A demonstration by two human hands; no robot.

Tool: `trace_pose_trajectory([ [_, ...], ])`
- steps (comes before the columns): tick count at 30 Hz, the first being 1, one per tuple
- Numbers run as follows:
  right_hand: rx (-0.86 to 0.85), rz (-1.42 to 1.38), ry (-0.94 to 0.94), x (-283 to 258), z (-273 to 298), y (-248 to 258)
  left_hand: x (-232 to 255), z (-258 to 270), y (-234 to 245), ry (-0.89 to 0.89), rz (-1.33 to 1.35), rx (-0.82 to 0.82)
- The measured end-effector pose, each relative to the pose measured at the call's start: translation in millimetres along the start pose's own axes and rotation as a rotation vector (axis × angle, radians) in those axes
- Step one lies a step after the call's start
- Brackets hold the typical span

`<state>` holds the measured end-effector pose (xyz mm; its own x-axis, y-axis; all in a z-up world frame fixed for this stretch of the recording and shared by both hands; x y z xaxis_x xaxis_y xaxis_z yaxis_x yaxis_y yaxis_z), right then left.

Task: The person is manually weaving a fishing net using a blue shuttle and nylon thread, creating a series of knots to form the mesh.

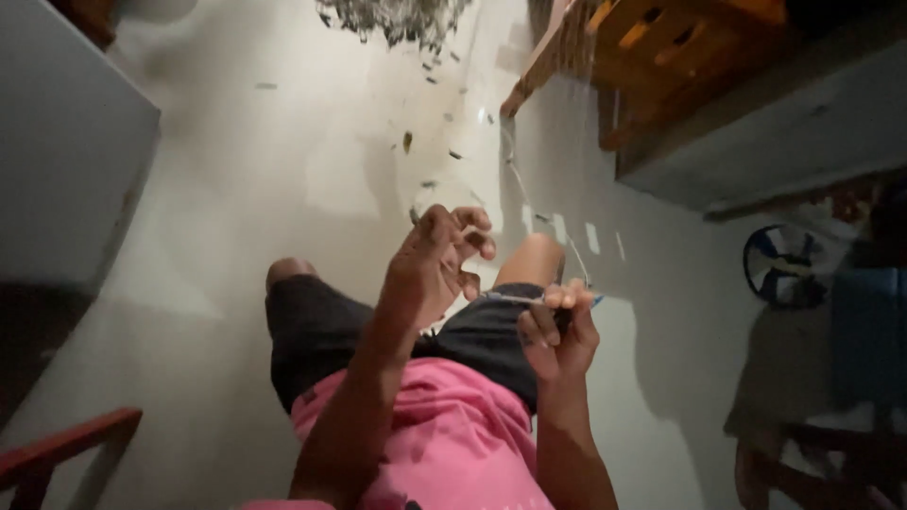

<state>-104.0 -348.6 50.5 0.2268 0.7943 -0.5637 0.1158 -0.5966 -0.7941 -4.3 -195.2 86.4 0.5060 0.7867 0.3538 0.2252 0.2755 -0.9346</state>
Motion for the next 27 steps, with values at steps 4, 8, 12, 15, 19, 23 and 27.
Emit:
trace_pose_trajectory([
  [4,-0.036,-0.015,-0.052,8.1,-6.7,-1.7,12.3,8.1,-7.7,0.066,0.071,-0.128],
  [8,-0.048,-0.024,-0.084,17.0,-7.0,1.9,19.6,18.9,-14.7,0.015,0.195,-0.322],
  [12,-0.05,-0.042,-0.11,22.8,-8.1,8.8,22.5,22.4,-13.7,-0.006,0.217,-0.38],
  [15,0.0,-0.009,-0.138,32.2,-9.7,13.6,24.5,26.3,-11.5,-0.01,0.246,-0.407],
  [19,0.051,0.039,-0.204,43.3,-15.3,17.9,23.6,32.1,-12.5,-0.003,0.257,-0.488],
  [23,0.082,0.274,-0.309,40.4,-26.9,7.4,29.4,34.2,-18.8,-0.05,0.126,-0.486],
  [27,0.358,1.286,-0.194,-29.8,-29.5,21.9,42.8,37.2,-20.6,-0.141,-0.046,-0.432],
])
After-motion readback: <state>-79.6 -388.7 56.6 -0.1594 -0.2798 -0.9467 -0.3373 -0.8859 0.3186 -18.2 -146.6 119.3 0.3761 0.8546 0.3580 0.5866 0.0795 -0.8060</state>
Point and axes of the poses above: each hand's wrist, its own z-axis away from the middle knuckle, its own y-axis out of the back of the hand, x = y × z, the point moved 6 cm from there along -z, towards the middle knuckle, and after that the axes turned 6 degrees about z, right-handed, at the moved point
